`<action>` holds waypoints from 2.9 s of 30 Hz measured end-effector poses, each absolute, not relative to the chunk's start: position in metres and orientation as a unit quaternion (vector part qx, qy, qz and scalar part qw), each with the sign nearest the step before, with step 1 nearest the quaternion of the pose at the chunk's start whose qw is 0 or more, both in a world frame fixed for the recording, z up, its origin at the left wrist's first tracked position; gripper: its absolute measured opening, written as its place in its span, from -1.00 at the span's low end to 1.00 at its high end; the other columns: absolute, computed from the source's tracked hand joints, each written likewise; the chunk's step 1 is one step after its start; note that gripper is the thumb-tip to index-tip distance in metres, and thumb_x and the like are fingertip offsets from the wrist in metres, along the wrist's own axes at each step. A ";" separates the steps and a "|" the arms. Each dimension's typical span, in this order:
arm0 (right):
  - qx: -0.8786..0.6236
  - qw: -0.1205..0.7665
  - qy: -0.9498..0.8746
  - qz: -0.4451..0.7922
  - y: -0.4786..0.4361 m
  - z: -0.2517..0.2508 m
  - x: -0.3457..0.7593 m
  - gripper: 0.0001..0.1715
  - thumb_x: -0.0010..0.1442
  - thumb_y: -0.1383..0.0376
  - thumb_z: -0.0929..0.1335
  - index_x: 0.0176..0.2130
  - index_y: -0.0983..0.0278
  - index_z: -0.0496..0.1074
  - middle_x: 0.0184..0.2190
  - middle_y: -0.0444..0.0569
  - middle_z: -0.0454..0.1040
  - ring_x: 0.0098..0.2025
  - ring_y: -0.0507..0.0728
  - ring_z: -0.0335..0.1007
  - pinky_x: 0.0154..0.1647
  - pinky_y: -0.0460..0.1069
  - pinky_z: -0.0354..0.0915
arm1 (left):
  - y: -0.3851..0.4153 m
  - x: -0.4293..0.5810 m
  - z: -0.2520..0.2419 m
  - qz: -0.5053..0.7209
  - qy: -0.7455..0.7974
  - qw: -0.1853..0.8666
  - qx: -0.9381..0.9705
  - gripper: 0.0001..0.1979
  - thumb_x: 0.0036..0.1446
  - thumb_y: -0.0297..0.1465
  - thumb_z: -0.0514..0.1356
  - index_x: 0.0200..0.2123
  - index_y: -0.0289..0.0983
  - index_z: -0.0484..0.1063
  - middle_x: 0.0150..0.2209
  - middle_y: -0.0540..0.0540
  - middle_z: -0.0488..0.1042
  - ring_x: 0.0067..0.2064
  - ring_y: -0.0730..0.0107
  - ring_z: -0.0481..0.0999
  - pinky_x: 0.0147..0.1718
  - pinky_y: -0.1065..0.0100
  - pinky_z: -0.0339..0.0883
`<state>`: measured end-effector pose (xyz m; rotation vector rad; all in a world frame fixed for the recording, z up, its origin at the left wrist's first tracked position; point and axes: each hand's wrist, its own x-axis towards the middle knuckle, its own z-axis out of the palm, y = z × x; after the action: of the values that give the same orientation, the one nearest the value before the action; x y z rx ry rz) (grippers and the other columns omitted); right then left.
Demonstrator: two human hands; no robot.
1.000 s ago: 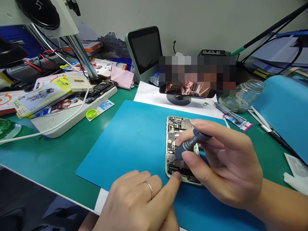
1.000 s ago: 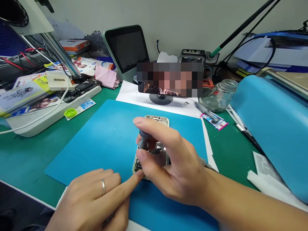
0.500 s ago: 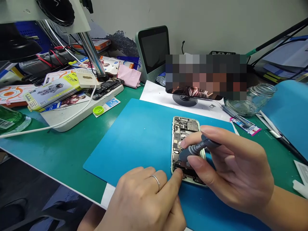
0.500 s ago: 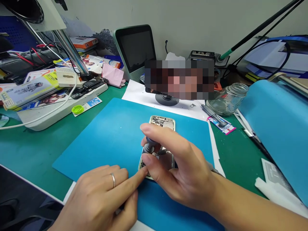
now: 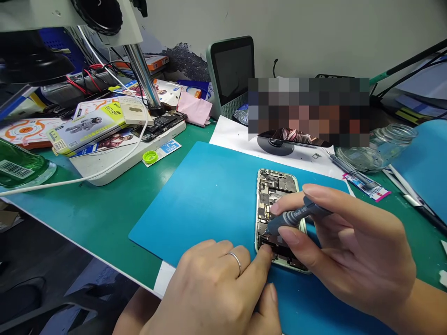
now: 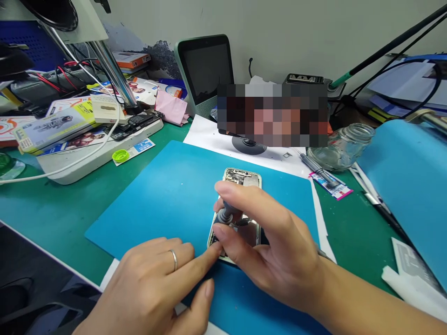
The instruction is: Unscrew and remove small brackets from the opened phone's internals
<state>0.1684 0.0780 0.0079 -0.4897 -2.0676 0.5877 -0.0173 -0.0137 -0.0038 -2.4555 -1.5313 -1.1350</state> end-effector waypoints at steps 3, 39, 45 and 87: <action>-0.209 0.457 -0.831 0.238 0.078 0.007 0.170 -0.12 0.18 0.58 0.46 0.35 0.04 0.32 0.06 -0.02 0.63 -0.15 0.09 0.65 -0.24 -0.08 0.61 | -0.015 -0.016 -0.005 -0.369 -0.496 0.011 -0.786 -0.68 0.16 -0.49 0.13 -0.11 -0.31 0.65 -0.54 0.06 0.45 -0.57 0.37 0.40 -0.63 0.23 0.20; -0.117 0.430 -0.875 0.188 0.078 0.017 0.165 -0.08 0.14 0.62 0.40 0.39 0.24 0.17 0.03 0.13 0.57 -0.02 0.18 0.57 -0.02 0.10 0.60 | -0.014 -0.027 -0.019 -0.337 -0.443 0.015 -0.831 -0.76 0.22 -0.54 0.16 -0.07 -0.27 0.51 -0.48 0.09 0.45 -0.53 0.43 0.46 -0.61 0.28 0.24; -0.140 0.441 -0.863 0.202 0.075 0.014 0.166 -0.03 0.09 0.66 0.34 0.39 0.21 0.17 0.08 0.14 0.57 0.01 0.22 0.57 -0.01 0.17 0.60 | -0.014 -0.028 -0.017 -0.334 -0.446 0.015 -0.830 -0.70 0.22 -0.53 0.17 0.01 -0.29 0.51 -0.47 0.10 0.45 -0.52 0.44 0.46 -0.61 0.29 0.24; -0.193 0.424 -0.841 0.276 0.071 0.019 0.164 0.02 0.15 0.66 0.40 0.41 -0.03 0.22 0.12 0.01 0.61 -0.12 0.20 0.70 -0.27 0.02 0.70 | -0.015 -0.019 -0.003 -0.352 -0.488 0.008 -0.798 -0.70 0.20 -0.52 0.13 -0.11 -0.32 0.63 -0.52 0.05 0.46 -0.54 0.34 0.43 -0.64 0.20 0.22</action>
<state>0.1639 0.0712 0.0192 -0.4828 -2.1032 0.6899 -0.0193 -0.0148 -0.0030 -2.4966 -1.5262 -1.1013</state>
